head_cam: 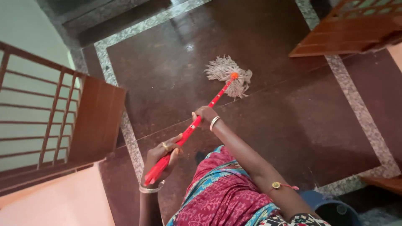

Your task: The person mops the tiled floor and stairs using a mop. They move the mop across the surface, lean the mop against a white cabinet, and then unlatch and open a wooden door to exit.

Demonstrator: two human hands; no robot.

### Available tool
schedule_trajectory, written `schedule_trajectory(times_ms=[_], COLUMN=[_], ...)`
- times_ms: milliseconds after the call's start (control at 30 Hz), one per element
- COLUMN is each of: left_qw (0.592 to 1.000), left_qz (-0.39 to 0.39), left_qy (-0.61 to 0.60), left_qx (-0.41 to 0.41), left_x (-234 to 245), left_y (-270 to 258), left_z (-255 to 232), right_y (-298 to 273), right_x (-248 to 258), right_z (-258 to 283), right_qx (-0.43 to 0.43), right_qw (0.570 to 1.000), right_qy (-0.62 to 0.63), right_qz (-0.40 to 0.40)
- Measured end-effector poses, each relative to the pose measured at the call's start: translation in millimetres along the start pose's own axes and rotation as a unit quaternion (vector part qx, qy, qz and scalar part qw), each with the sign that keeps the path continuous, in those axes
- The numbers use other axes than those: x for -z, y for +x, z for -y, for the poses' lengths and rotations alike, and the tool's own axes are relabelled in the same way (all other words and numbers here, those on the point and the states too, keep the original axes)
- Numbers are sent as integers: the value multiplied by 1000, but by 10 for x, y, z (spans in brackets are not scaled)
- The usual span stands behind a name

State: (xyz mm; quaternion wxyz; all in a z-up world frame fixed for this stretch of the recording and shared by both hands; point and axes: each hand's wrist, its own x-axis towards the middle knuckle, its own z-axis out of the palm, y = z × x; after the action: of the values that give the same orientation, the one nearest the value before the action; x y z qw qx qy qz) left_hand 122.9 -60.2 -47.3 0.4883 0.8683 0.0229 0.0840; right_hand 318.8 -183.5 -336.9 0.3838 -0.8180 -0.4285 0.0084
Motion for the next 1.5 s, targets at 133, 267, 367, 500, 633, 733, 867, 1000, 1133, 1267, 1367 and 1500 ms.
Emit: schedule_trajectory(times_ms=[133,267,367,500,633,733,867,1000,1133,1267,1367,1500], left_qw=[999,996,989,979,965,952,935,916,904,900,901,908], left_qz=[50,88,134,172,227,252,292,334,378,398,395,392], left_qy=[-11,-11,-48,-89,-97,-98,-110,-126,-105,-89,-69,-38], left_qx=[11,-12,-34,-72,-94,-142,-166,-180,-170,-156,-163,-141], left_x=[-274,-672,-986,-1427,-1737,-1917,-2139,-2176,-1924,-1503,-1103,-542], left_y=[219,423,557,717,877,961,1005,970,942,921,932,883], left_z=[-39,-103,-174,-329,-428,-422,-375,-429,-491,-454,-345,-205], right_y=[-268,-642,-1022,-1437,-1838,-2061,-2385,-2637,-2664,-2420,-2136,-1685], right_x=[354,802,1104,1323,1600,1716,1733,1680,1560,1293,1021,739], right_z=[-283,-480,-665,-1011,-1129,-1194,-1221,-1091,-827,-484,-222,107], right_qx=[-35,-69,-107,-170,-196,-217,-236,-283,-288,-296,-292,-259], right_qw=[999,996,991,979,966,956,942,922,909,896,892,899], right_qy=[14,-10,5,-43,-61,-88,-114,-126,-132,-168,-149,-157], right_qz=[-24,-62,-82,-108,-155,-176,-209,-231,-271,-284,-313,-317])
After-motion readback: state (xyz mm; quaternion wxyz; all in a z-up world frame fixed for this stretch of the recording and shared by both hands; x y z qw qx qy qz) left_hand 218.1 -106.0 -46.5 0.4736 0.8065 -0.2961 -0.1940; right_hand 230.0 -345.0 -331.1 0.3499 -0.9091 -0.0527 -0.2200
